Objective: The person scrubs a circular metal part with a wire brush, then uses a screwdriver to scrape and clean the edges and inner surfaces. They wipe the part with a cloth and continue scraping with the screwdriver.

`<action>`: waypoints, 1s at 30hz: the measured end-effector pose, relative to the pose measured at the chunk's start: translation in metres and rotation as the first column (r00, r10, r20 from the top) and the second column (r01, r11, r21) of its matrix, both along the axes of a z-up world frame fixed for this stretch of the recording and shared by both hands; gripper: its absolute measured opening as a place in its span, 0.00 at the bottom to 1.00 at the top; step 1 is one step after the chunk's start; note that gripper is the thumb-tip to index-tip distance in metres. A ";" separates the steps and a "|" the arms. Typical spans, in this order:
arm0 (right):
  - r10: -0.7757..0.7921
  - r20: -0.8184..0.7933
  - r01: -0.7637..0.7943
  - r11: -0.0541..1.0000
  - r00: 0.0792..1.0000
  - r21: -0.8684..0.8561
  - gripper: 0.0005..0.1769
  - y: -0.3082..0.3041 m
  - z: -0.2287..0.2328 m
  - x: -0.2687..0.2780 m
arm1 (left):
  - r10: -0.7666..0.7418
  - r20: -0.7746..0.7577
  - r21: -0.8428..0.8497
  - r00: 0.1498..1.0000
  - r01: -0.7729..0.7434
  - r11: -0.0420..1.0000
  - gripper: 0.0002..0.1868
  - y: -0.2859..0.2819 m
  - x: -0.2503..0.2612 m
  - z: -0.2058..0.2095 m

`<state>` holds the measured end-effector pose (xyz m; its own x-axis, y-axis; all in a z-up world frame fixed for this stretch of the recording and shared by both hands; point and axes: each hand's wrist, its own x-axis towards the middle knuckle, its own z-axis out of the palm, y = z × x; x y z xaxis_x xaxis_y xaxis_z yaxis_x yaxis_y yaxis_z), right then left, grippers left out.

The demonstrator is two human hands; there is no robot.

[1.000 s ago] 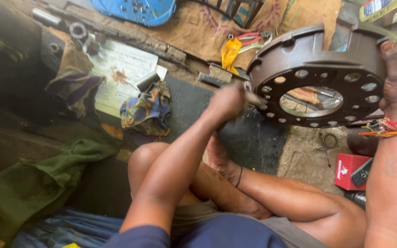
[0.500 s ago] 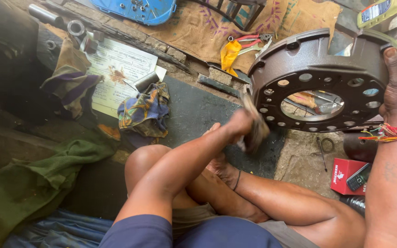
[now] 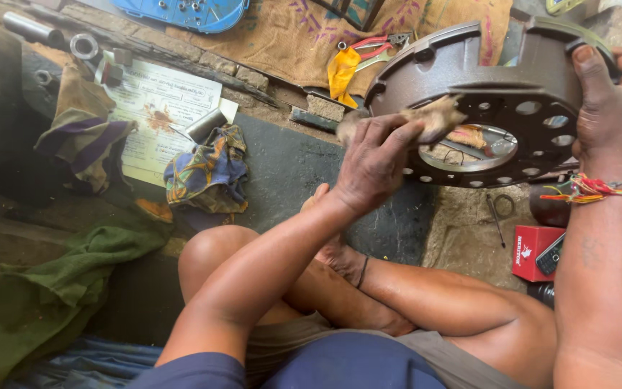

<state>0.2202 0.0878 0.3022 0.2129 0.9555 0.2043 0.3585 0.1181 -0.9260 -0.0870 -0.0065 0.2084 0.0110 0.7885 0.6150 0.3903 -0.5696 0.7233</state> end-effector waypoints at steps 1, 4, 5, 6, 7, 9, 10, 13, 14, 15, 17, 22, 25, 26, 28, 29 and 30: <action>-0.005 0.038 0.005 1.000 0.999 0.013 0.24 0.000 0.004 -0.005 | -0.048 -0.126 -0.033 0.991 0.044 0.998 0.20 0.000 0.001 -0.009; 0.025 0.033 -0.026 0.999 0.999 0.042 0.23 -0.006 0.012 -0.012 | -0.200 -0.340 -0.181 0.919 0.145 0.973 0.21 -0.002 0.015 -0.056; 0.026 0.032 -0.027 0.999 0.999 0.047 0.23 -0.008 0.012 -0.012 | -0.255 -0.315 -0.251 0.914 0.179 0.951 0.21 -0.010 0.026 -0.074; 0.026 0.031 -0.028 0.998 0.999 0.052 0.23 -0.008 0.012 -0.012 | -0.308 -0.287 -0.320 0.907 0.212 0.923 0.22 -0.017 0.037 -0.090; 0.029 0.025 -0.030 0.998 0.999 0.055 0.23 -0.010 0.011 -0.013 | -0.328 -0.340 -0.297 0.882 0.230 0.927 0.22 -0.025 0.042 -0.105; 0.021 0.043 -0.024 0.997 0.999 0.067 0.25 -0.017 0.009 -0.016 | -0.351 -0.446 -0.241 0.824 0.267 0.933 0.24 -0.029 0.046 -0.122; 0.018 0.052 -0.022 0.997 0.998 0.079 0.25 -0.016 0.011 -0.017 | -0.436 -0.477 -0.394 0.763 0.258 0.882 0.22 -0.023 0.045 -0.122; 0.019 0.075 -0.025 0.996 0.997 0.090 0.26 -0.021 0.013 -0.020 | -0.567 -0.477 -0.630 0.672 0.189 0.754 0.18 -0.020 0.036 -0.102; 0.019 0.065 -0.024 0.996 0.998 0.082 0.26 -0.024 0.014 -0.021 | -0.505 -0.485 -0.572 0.714 0.178 0.801 0.19 -0.015 0.034 -0.090; 0.022 0.054 -0.027 0.996 0.998 0.081 0.25 -0.024 0.015 -0.022 | -0.436 -0.491 -0.507 0.754 0.159 0.847 0.20 -0.013 0.030 -0.076; 0.024 0.058 -0.029 0.996 0.998 0.087 0.24 -0.023 0.018 -0.025 | -0.365 -0.473 -0.417 0.802 0.161 0.895 0.16 -0.018 0.017 -0.052; 0.059 0.055 -0.065 0.993 0.997 0.101 0.21 -0.021 0.018 -0.023 | -0.299 -0.424 -0.288 0.855 0.185 0.939 0.14 -0.021 0.012 -0.065; 0.125 -0.046 -0.118 0.984 0.991 0.137 0.19 -0.023 0.010 -0.020 | -0.356 -0.369 -0.483 0.859 0.150 0.863 0.15 -0.030 0.025 -0.113; 0.120 -0.021 -0.116 0.985 0.993 0.132 0.19 -0.025 0.007 -0.020 | -0.394 -0.385 -0.559 0.835 0.129 0.819 0.16 -0.034 0.028 -0.129; 0.093 0.035 -0.097 0.983 0.995 0.158 0.18 -0.023 0.011 -0.018 | -0.382 -0.395 -0.551 0.835 0.117 0.826 0.19 -0.025 0.034 -0.147; 0.091 0.058 -0.100 0.982 0.994 0.162 0.19 -0.025 0.014 -0.017 | -0.337 -0.381 -0.490 0.861 0.121 0.863 0.20 -0.025 0.035 -0.152; 0.090 0.082 -0.102 0.981 0.993 0.165 0.20 -0.027 0.016 -0.018 | -0.294 -0.362 -0.427 0.885 0.123 0.896 0.22 -0.025 0.036 -0.151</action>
